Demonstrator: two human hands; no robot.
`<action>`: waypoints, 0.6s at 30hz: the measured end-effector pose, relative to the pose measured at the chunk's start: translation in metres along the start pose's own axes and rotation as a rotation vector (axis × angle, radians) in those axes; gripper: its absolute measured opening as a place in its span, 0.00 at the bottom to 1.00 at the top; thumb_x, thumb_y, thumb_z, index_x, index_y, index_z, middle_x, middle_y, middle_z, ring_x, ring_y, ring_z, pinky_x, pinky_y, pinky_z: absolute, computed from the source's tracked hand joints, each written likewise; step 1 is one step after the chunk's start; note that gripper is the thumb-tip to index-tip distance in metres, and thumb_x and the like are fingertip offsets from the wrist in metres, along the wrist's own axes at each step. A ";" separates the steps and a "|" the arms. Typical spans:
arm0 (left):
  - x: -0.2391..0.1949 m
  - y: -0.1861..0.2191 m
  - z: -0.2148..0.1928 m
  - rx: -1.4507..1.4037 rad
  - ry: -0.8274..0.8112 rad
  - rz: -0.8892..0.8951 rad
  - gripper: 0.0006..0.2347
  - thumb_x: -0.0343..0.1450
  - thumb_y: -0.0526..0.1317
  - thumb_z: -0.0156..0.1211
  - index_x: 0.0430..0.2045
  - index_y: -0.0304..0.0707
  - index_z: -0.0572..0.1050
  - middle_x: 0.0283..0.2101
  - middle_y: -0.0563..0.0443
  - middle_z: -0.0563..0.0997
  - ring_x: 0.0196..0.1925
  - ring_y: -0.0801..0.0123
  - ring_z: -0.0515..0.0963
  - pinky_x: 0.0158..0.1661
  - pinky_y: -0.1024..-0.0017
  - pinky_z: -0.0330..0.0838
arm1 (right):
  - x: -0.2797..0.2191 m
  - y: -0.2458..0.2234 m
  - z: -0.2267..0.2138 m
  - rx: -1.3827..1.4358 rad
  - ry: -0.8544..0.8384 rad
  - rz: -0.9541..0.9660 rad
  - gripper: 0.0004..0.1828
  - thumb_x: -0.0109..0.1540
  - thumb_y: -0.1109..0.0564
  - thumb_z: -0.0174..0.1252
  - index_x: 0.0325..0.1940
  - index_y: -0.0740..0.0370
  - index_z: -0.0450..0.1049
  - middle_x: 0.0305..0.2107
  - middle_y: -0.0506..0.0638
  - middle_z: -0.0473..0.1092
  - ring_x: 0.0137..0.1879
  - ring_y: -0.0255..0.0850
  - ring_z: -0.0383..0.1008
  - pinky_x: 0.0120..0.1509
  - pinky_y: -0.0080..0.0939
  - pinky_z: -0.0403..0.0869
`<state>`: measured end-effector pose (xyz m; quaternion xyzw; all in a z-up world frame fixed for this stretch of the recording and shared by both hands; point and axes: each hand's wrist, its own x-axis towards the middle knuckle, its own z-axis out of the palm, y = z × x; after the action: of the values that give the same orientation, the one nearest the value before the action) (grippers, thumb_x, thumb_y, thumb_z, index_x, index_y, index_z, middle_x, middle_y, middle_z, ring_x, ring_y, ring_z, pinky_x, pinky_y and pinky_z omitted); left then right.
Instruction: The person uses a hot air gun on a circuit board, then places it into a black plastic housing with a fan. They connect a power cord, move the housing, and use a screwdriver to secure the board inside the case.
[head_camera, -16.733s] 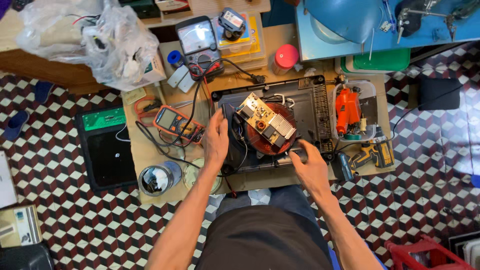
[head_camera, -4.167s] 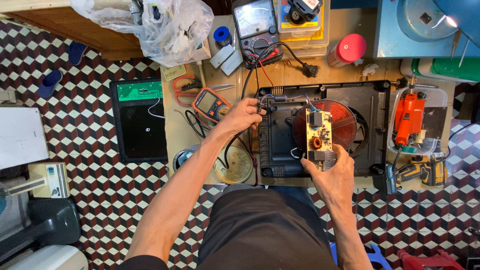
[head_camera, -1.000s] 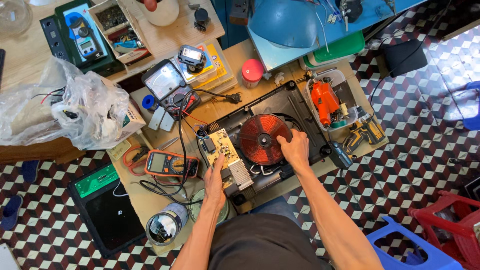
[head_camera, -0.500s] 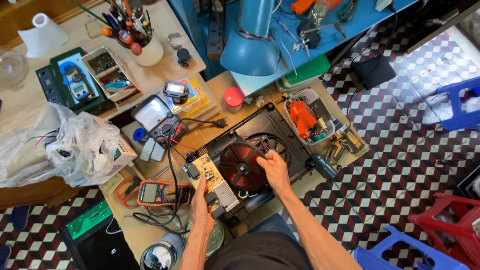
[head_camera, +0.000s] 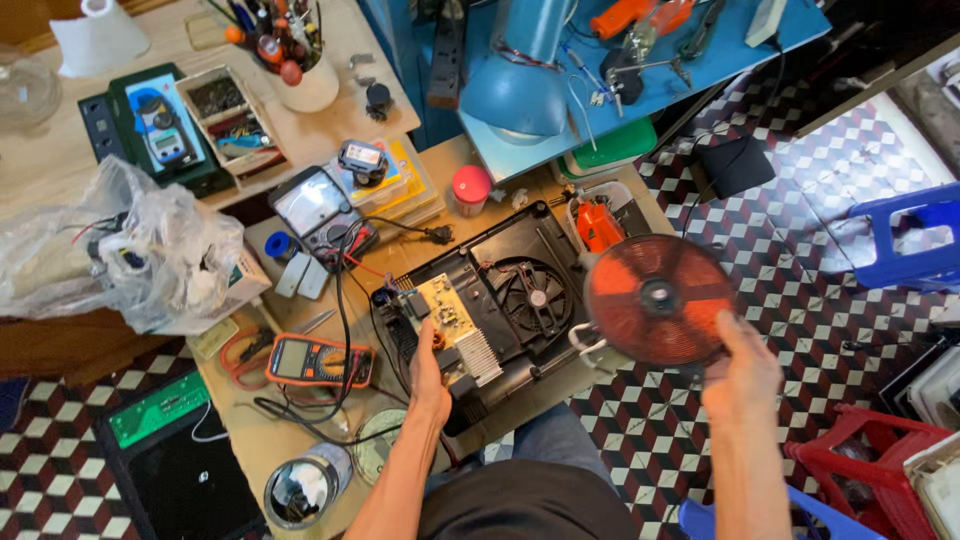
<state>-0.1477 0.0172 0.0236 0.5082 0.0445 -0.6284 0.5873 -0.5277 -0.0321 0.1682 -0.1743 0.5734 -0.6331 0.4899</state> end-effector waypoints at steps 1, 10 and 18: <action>0.005 -0.006 0.001 -0.004 0.009 -0.010 0.27 0.70 0.57 0.56 0.58 0.39 0.73 0.58 0.53 0.77 0.60 0.64 0.75 0.61 0.62 0.65 | 0.010 -0.010 -0.009 0.029 -0.006 -0.016 0.13 0.66 0.63 0.59 0.55 0.67 0.73 0.50 0.52 0.75 0.56 0.44 0.78 0.63 0.48 0.78; 0.025 -0.030 0.001 0.299 0.146 0.045 0.28 0.72 0.59 0.54 0.56 0.34 0.77 0.58 0.52 0.79 0.59 0.68 0.73 0.60 0.67 0.61 | 0.162 0.023 -0.044 0.115 -0.045 0.262 0.10 0.69 0.58 0.60 0.56 0.59 0.75 0.53 0.48 0.76 0.60 0.42 0.77 0.71 0.44 0.73; 0.008 -0.027 0.016 -0.011 0.302 0.103 0.21 0.72 0.54 0.58 0.46 0.32 0.80 0.44 0.50 0.84 0.42 0.66 0.82 0.44 0.66 0.76 | 0.271 0.107 -0.027 0.055 -0.260 0.459 0.15 0.67 0.59 0.57 0.59 0.57 0.73 0.54 0.48 0.75 0.60 0.43 0.75 0.72 0.50 0.70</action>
<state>-0.1768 0.0096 0.0107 0.5953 0.1094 -0.5135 0.6082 -0.6283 -0.2250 -0.0283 -0.1060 0.5128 -0.4930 0.6948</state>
